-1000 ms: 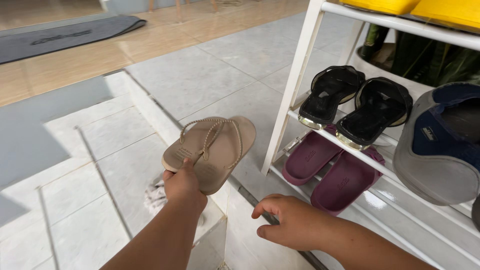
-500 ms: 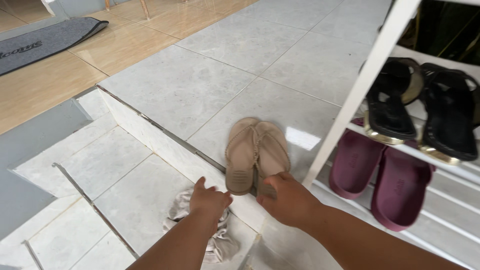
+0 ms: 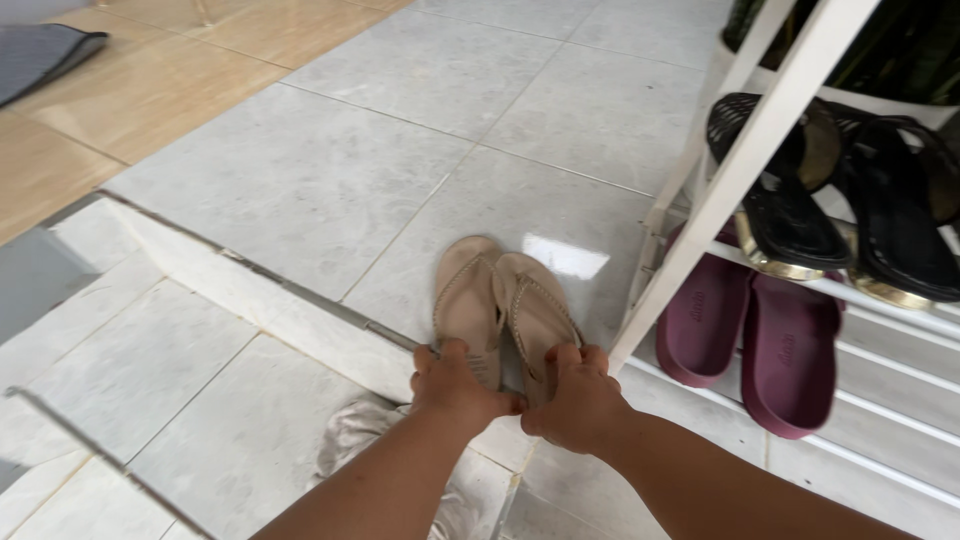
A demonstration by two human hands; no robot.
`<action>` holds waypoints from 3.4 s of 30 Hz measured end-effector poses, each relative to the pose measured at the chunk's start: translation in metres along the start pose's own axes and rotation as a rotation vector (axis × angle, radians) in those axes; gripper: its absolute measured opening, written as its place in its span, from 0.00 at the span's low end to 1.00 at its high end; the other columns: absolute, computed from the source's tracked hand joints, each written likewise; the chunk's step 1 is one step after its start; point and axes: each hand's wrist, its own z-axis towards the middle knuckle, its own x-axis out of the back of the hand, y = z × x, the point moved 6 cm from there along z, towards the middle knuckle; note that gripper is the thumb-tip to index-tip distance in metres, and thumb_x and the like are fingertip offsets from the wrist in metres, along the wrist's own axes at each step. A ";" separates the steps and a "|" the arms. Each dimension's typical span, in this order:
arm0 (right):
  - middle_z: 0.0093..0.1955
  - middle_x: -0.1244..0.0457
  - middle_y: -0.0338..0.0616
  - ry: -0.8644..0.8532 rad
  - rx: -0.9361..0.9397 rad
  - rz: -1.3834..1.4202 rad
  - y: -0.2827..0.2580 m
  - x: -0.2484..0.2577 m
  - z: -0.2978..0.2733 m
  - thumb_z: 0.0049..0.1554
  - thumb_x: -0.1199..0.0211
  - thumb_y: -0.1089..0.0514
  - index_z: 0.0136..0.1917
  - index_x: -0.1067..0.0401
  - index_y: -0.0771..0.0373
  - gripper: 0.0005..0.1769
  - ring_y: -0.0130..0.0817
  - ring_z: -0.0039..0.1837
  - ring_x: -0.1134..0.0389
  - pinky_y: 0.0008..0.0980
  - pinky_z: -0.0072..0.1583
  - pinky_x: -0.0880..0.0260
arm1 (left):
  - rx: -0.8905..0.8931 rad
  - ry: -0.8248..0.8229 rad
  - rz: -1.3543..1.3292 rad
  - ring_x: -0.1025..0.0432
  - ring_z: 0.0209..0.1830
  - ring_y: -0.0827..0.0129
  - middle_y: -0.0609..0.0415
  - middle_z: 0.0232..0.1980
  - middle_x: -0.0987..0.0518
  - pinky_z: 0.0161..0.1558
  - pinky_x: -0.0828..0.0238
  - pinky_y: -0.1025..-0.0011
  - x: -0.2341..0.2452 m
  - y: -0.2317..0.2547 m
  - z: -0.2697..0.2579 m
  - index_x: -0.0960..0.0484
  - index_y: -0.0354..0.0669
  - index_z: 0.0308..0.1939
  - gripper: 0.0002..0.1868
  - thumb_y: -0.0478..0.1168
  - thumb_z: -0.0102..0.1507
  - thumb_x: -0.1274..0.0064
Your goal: The person rinses a pair of blue and pink flip-flops under a hose, then wipes them dry with a cloth. They place the flip-flops on a shoe rack, then pick up and wipe a pair of beige flip-flops, placing them on the rack as well. Finally, they pick up a pair of small sneakers and place them on the rack.
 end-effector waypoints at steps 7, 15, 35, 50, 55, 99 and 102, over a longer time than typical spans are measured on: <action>0.62 0.41 0.48 -0.329 -0.195 1.191 0.025 0.007 -0.015 0.39 0.41 0.58 0.71 0.40 0.46 0.44 0.44 0.59 0.37 0.53 0.59 0.31 | 0.000 0.010 0.065 0.32 0.66 0.51 0.39 0.69 0.44 0.62 0.24 0.66 0.010 0.000 0.017 0.50 0.30 0.73 0.61 0.57 0.52 0.27; 0.54 0.40 0.54 -0.314 -0.005 1.179 -0.010 0.056 -0.013 0.43 0.46 0.52 0.63 0.32 0.63 0.33 0.47 0.52 0.37 0.51 0.51 0.31 | -0.044 -0.276 -1.241 0.26 0.53 0.50 0.43 0.66 0.32 0.56 0.27 0.57 0.042 -0.015 0.006 0.50 0.73 0.79 0.50 0.42 0.55 0.46; 0.73 0.44 0.51 0.197 0.357 1.035 -0.093 0.091 -0.022 0.57 0.49 0.44 0.82 0.55 0.56 0.43 0.41 0.68 0.41 0.41 0.59 0.37 | 0.036 0.196 -1.690 0.31 0.48 0.60 0.46 0.62 0.32 0.49 0.26 0.66 0.089 -0.033 -0.056 0.47 0.70 0.78 0.42 0.43 0.61 0.51; 0.74 0.45 0.40 0.107 0.338 1.082 -0.087 0.077 -0.028 0.58 0.52 0.40 0.81 0.55 0.47 0.40 0.34 0.73 0.44 0.43 0.65 0.35 | 0.025 0.195 -1.484 0.29 0.53 0.71 0.55 0.60 0.28 0.53 0.27 0.66 0.080 -0.027 -0.050 0.50 0.72 0.78 0.45 0.45 0.60 0.45; 0.71 0.37 0.45 -0.390 0.310 1.054 -0.102 0.034 -0.046 0.58 0.46 0.41 0.78 0.43 0.52 0.38 0.43 0.71 0.37 0.48 0.63 0.32 | -0.071 -0.083 -1.328 0.24 0.52 0.57 0.48 0.62 0.24 0.55 0.24 0.61 0.065 0.002 -0.066 0.43 0.68 0.75 0.45 0.46 0.55 0.41; 0.53 0.29 0.41 -0.014 0.250 0.397 -0.018 0.001 -0.027 0.59 0.41 0.49 0.67 0.27 0.56 0.23 0.27 0.52 0.30 0.28 0.55 0.28 | 0.176 -0.123 0.212 0.36 0.64 0.51 0.42 0.63 0.32 0.63 0.34 0.61 -0.111 -0.243 0.100 0.31 0.51 0.62 0.28 0.45 0.59 0.41; 0.55 0.29 0.36 -0.028 0.322 0.488 -0.023 -0.001 -0.022 0.58 0.40 0.51 0.65 0.27 0.58 0.23 0.24 0.55 0.29 0.27 0.56 0.28 | 0.154 -0.124 0.195 0.31 0.56 0.53 0.43 0.55 0.26 0.57 0.31 0.62 -0.112 -0.260 0.101 0.23 0.47 0.53 0.19 0.44 0.59 0.45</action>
